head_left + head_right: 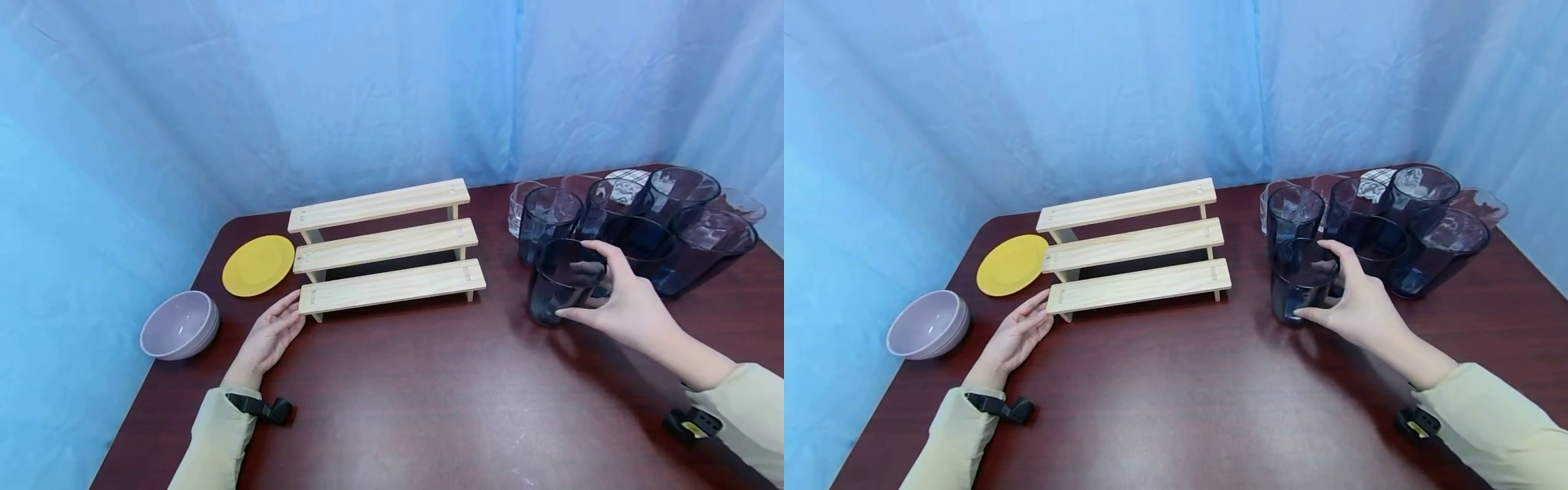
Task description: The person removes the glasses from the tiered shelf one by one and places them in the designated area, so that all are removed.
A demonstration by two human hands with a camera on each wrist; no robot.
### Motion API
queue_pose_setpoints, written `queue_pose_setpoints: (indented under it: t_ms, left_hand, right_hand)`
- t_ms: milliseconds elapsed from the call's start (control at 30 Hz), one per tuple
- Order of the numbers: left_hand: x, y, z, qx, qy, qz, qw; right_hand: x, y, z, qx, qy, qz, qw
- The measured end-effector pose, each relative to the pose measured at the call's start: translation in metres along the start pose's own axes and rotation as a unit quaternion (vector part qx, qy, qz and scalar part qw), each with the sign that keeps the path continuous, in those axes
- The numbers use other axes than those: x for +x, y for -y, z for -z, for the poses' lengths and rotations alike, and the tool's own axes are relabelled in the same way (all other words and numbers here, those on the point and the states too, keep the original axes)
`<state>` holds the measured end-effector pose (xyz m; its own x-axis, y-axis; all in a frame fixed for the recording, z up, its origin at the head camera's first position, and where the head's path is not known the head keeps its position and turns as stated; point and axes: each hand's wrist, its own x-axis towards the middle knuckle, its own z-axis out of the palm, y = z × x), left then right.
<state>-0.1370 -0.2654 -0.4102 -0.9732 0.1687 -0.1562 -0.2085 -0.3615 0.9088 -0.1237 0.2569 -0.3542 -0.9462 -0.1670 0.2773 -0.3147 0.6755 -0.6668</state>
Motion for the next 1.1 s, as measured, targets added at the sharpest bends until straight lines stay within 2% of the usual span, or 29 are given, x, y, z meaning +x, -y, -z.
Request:
queue_pose_setpoints:
  t_ms: [300, 633, 833, 1100]
  left_hand:
    - [-0.0005, 0.0004, 0.0003, 0.003, 0.0, -0.005, 1.0]
    - [0.0012, -0.002, -0.0012, 0.006, -0.017, 0.015, 0.9997]
    - [0.0015, -0.0036, -0.0022, 0.002, -0.016, 0.019, 0.9997]
    - [0.0011, -0.0044, -0.0025, 0.012, -0.021, 0.025, 0.9994]
  right_hand:
    - [-0.0057, 0.0026, 0.0045, -0.04, -0.01, -0.029, 0.999]
    - [-0.0048, 0.0072, 0.0065, -0.096, -0.026, -0.038, 0.994]
    - [-0.0043, 0.0081, 0.0069, -0.11, -0.021, -0.044, 0.993]
    - [-0.0011, 0.0059, 0.0029, -0.103, -0.034, -0.026, 0.994]
